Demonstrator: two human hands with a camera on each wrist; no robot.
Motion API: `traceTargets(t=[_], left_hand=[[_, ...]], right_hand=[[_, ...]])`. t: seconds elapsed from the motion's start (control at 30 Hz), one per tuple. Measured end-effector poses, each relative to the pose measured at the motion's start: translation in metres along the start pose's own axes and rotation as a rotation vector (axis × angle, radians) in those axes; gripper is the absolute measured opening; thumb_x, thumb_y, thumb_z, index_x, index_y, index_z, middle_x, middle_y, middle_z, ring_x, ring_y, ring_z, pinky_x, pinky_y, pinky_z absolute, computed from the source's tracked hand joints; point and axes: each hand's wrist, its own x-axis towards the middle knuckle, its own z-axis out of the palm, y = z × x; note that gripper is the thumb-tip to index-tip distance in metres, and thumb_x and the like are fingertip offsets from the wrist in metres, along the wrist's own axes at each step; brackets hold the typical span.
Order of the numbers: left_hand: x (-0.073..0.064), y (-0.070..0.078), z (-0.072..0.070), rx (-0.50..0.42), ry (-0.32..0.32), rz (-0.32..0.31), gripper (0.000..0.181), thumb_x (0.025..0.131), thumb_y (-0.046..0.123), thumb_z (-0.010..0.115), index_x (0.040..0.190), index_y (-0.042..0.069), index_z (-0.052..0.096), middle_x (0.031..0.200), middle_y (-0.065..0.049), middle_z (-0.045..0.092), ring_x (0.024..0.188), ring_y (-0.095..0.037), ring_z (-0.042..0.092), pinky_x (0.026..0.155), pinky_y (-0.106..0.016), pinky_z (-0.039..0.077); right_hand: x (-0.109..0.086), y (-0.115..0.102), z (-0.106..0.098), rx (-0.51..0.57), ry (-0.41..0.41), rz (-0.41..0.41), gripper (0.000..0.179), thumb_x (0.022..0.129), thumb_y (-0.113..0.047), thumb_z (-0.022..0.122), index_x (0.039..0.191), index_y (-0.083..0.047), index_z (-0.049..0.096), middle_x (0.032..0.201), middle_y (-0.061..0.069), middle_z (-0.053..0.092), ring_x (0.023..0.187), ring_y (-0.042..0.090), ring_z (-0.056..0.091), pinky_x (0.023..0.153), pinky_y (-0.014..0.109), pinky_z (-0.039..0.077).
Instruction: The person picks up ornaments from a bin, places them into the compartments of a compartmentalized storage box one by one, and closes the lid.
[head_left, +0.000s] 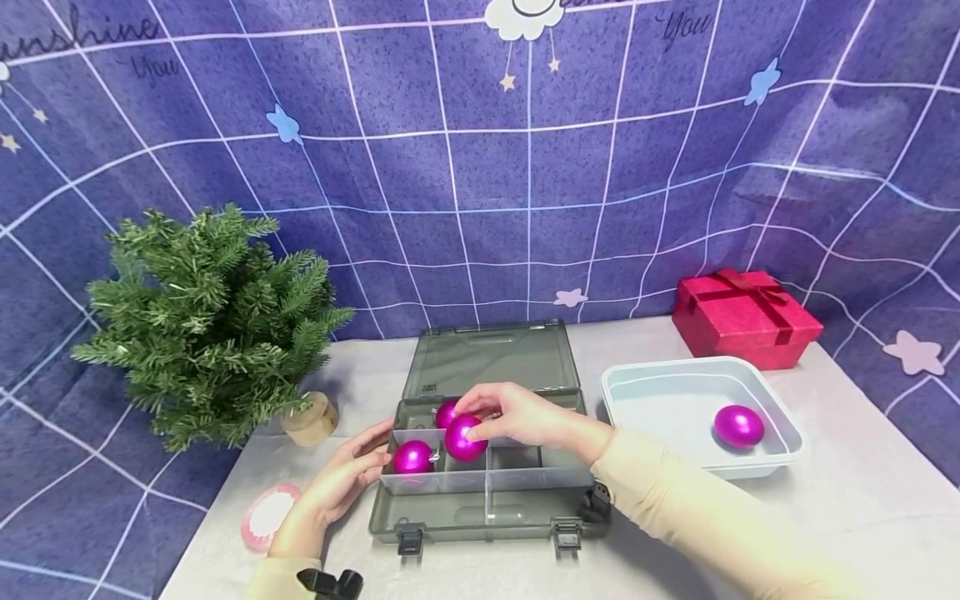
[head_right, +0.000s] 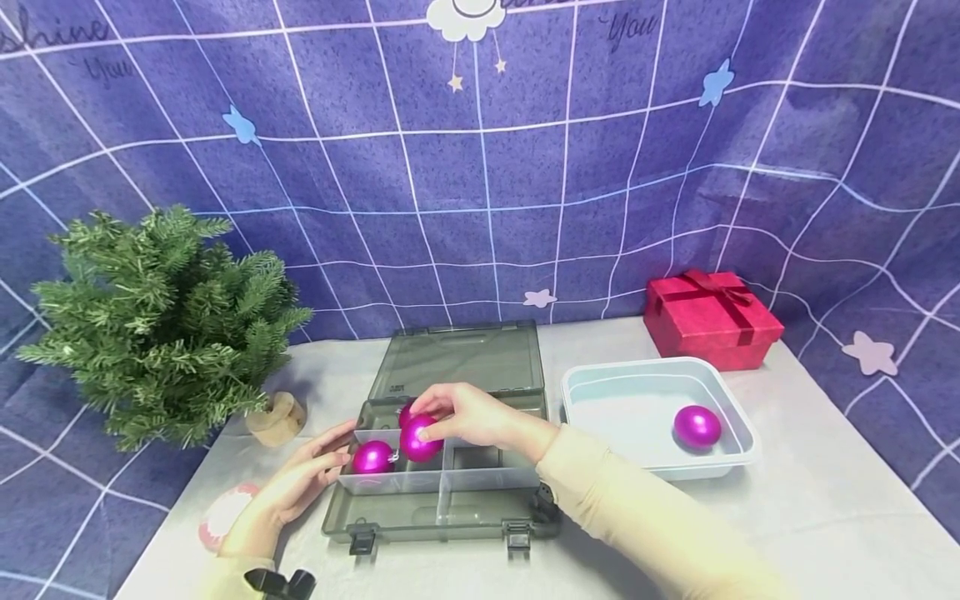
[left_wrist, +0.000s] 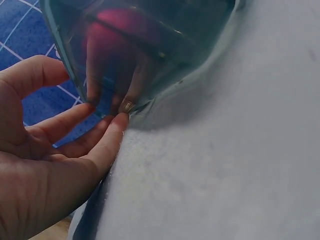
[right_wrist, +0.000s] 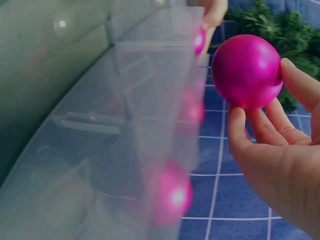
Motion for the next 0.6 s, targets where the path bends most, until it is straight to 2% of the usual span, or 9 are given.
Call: traceTargets(t=[0.27,0.4,0.6], left_hand=[[0.001,0.0,0.0,0.0,-0.007,0.005,0.07,0.096,-0.005,0.052,0.158,-0.008,0.019,0.159,-0.034,0.023,0.125,-0.011,0.055,0.102,-0.03,0.048],[0.001,0.0,0.0,-0.007,-0.013,0.015,0.07,0.097,-0.006,0.052,0.158,-0.01,0.018,0.159,-0.036,0.022,0.124,-0.01,0.056,0.101,-0.03,0.049],[0.001,0.001,0.0,-0.01,-0.011,0.01,0.071,0.096,-0.005,0.052,0.157,-0.01,0.018,0.158,-0.036,0.022,0.123,-0.01,0.057,0.101,-0.031,0.049]], right_hand=[[0.007,0.015,0.008,-0.075,-0.027,0.015,0.032,0.088,-0.004,0.077,0.119,-0.002,0.068,0.124,0.008,0.07,0.124,0.027,0.06,0.105,0.038,0.048],[0.008,0.016,0.011,-0.154,-0.014,0.015,0.029,0.087,-0.004,0.079,0.115,-0.005,0.07,0.12,0.005,0.071,0.12,0.027,0.063,0.099,0.032,0.052],[0.008,0.012,0.011,-0.293,0.02,0.052,0.026,0.086,0.001,0.078,0.109,-0.007,0.073,0.116,0.009,0.072,0.112,0.03,0.066,0.095,0.038,0.055]])
